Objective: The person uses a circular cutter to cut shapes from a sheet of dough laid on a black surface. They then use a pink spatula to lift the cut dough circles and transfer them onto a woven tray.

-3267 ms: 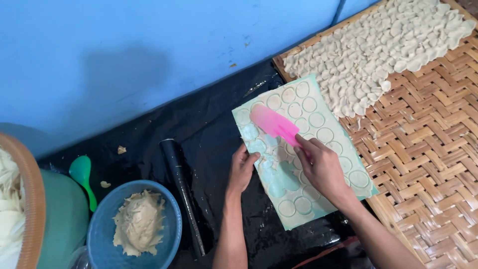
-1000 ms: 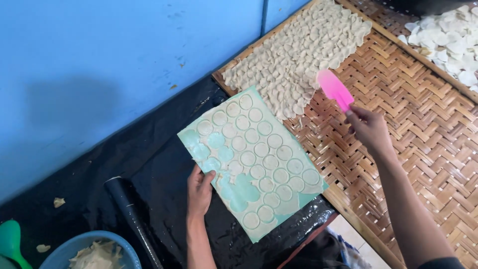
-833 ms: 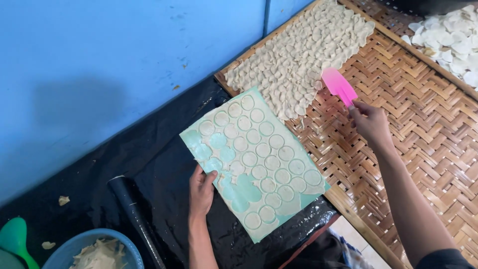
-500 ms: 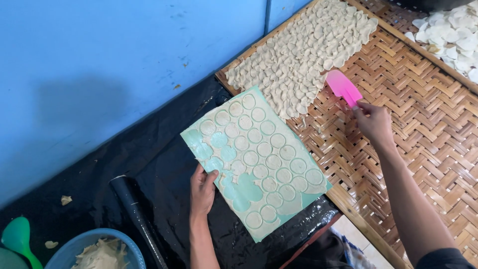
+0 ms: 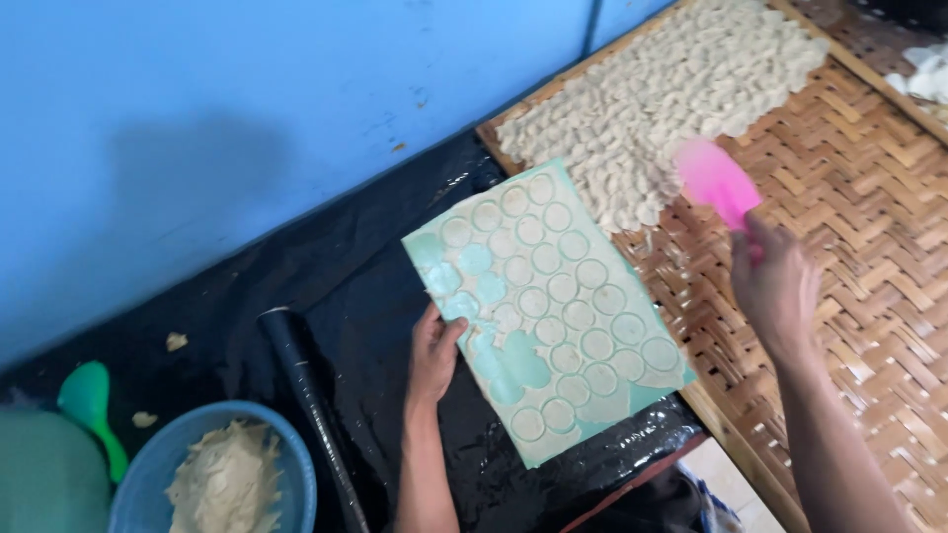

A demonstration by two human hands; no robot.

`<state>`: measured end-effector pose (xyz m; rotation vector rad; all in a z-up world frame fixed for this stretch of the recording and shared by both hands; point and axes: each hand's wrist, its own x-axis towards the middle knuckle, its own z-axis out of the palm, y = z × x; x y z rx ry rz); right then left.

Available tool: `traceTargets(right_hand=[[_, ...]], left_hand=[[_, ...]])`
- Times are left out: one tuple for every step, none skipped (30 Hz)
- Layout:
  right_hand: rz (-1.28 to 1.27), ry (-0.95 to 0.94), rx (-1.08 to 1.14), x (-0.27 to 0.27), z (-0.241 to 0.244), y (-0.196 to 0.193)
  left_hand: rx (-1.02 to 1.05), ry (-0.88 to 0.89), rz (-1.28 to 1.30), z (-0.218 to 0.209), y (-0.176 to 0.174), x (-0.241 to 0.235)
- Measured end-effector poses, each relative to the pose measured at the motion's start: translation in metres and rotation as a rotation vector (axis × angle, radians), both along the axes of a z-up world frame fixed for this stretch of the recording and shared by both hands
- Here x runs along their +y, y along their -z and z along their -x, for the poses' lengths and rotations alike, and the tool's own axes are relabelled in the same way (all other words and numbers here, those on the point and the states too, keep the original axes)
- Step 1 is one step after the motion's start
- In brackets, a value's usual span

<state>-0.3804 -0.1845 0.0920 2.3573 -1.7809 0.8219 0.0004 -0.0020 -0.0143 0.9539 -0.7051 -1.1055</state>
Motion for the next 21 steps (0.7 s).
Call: traceTargets(right_hand=[[-0.004, -0.017, -0.003, 0.013, -0.017, 0.004], [-0.096, -0.123, -0.135, 0.026, -0.033, 0.008], [-0.19, -0.226, -0.268, 0.041, -0.048, 0.013], [-0.196, -0.239, -0.27, 0.054, -0.068, 0.007], [-0.25, -0.31, -0.315, 0.068, -0.087, 0.001], [-0.303, -0.381, -0.359, 0.082, -0.106, -0.005], [-0.305, -0.387, -0.363, 0.088, -0.118, -0.007], [-0.31, -0.389, -0.314, 0.094, -0.129, -0.01], [-0.313, -0.387, -0.264, 0.1, -0.139, -0.013], [-0.313, -0.389, -0.267, 0.101, -0.145, -0.013], [-0.28, -0.391, -0.268, 0.101, -0.151, -0.013], [-0.247, -0.394, -0.269, 0.1, -0.156, -0.014], [-0.245, -0.393, -0.268, 0.1, -0.158, -0.015], [-0.243, -0.39, -0.259, 0.1, -0.161, -0.016], [-0.242, -0.387, -0.25, 0.101, -0.163, -0.016], [-0.241, -0.387, -0.249, 0.1, -0.163, -0.017], [-0.242, -0.386, -0.238, 0.1, -0.164, -0.017], [-0.243, -0.384, -0.227, 0.1, -0.165, -0.017], [-0.243, -0.385, -0.226, 0.099, -0.166, -0.015], [-0.23, -0.388, -0.221, 0.098, -0.167, -0.014], [-0.217, -0.389, -0.215, 0.097, -0.167, -0.012]], left_hand=[[-0.003, -0.017, -0.004, 0.0, 0.001, 0.0], [-0.013, -0.014, -0.013, 0.0, 0.003, 0.001], [-0.025, -0.009, -0.024, 0.0, 0.004, 0.002], [-0.028, -0.023, -0.029, 0.0, 0.003, 0.003], [-0.037, -0.022, -0.039, 0.0, 0.001, 0.003], [-0.045, -0.02, -0.048, 0.001, 0.0, 0.003], [-0.049, -0.026, -0.05, 0.0, -0.001, 0.004], [-0.069, -0.012, -0.039, -0.001, -0.001, 0.005], [-0.087, 0.005, -0.026, 0.0, -0.002, 0.004], [-0.09, 0.003, -0.026, -0.001, -0.005, 0.006], [-0.087, 0.013, -0.008, -0.001, -0.008, 0.005], [-0.084, 0.022, 0.01, -0.002, -0.011, 0.003], [-0.084, 0.022, 0.012, -0.001, -0.011, 0.003], [-0.088, 0.021, 0.0, -0.001, -0.011, 0.003], [-0.092, 0.018, -0.014, -0.001, -0.011, 0.003], [-0.091, 0.018, -0.012, -0.001, -0.011, 0.003], [-0.088, 0.02, -0.012, -0.001, -0.011, 0.004], [-0.084, 0.022, -0.011, -0.001, -0.012, 0.004], [-0.084, 0.021, -0.011, -0.002, -0.012, 0.004], [-0.091, 0.021, -0.018, -0.002, -0.013, 0.004], [-0.098, 0.021, -0.024, -0.002, -0.013, 0.004]])
